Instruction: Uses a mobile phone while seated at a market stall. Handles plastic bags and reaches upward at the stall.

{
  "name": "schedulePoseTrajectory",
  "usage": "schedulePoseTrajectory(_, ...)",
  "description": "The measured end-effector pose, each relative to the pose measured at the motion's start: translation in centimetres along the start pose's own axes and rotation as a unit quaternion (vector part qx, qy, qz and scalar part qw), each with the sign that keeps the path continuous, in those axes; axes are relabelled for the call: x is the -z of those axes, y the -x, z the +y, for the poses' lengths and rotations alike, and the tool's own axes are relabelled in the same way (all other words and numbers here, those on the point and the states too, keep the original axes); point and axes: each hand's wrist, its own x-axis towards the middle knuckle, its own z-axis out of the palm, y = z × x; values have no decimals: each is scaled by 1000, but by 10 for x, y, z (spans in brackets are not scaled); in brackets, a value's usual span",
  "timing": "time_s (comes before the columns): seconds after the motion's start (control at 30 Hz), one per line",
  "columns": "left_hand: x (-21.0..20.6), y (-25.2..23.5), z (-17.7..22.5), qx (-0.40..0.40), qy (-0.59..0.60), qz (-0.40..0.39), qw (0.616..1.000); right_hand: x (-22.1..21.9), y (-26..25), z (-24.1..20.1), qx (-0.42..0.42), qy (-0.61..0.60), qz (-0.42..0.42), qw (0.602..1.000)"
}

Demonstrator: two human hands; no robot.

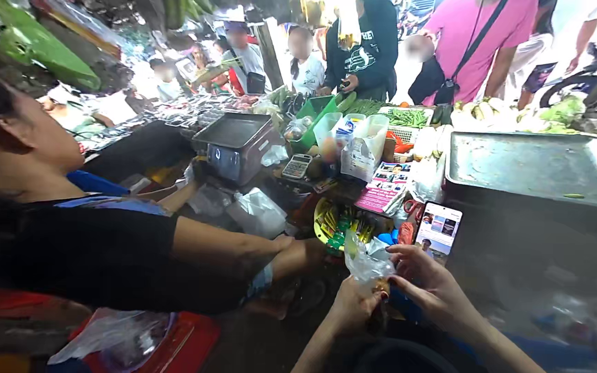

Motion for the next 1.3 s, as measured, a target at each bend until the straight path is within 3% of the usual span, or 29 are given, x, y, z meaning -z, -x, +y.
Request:
schedulePoseTrajectory(0.07, 3, 4, 4, -39, 8, -13, 999, 0, 6, 9, -17, 132, -28, 991)
schedulePoseTrajectory(0.13, 4, 7, 11, -65, 0, -17, 998, -3, 11, 16, -43, 167, -62, 983)
schedulePoseTrajectory(0.23, 3, 12, 15, -70, 16, -15, 997, -11, 20, 26, -39, 141, -36, 989)
schedulePoseTrajectory(0.37, -4, 14, 12, -74, 179, -8, 981, -17, 30, 31, -22, 89, 52, 994)
schedulePoseTrajectory(0.47, -10, 11, 21, -55, 241, 8, 969, -12, 33, 25, -85, 32, 70, 993)
schedulePoseTrajectory(0.57, -15, 8, 23, -53, 233, 25, 971, -1, 32, 16, -172, -44, 44, 983)
schedulePoseTrajectory(0.73, -22, 3, 27, -102, 133, 45, 985, 3, 38, 16, -199, -53, 62, 977)
schedulePoseTrajectory(0.9, -21, 3, 34, -119, 103, 46, 986, 7, 41, 18, -245, -201, 62, 946)
schedulePoseTrajectory(1.0, -26, 0, 24, -188, 121, 65, 972, 6, 42, 20, -276, -260, 41, 924)
schedulePoseTrajectory(1.13, -30, 0, 26, -171, 164, 74, 969, 4, 45, 21, -270, -292, 40, 917)
schedulePoseTrajectory(1.3, -28, 3, 25, -197, 31, 102, 974, 2, 48, 25, -213, -324, 50, 921)
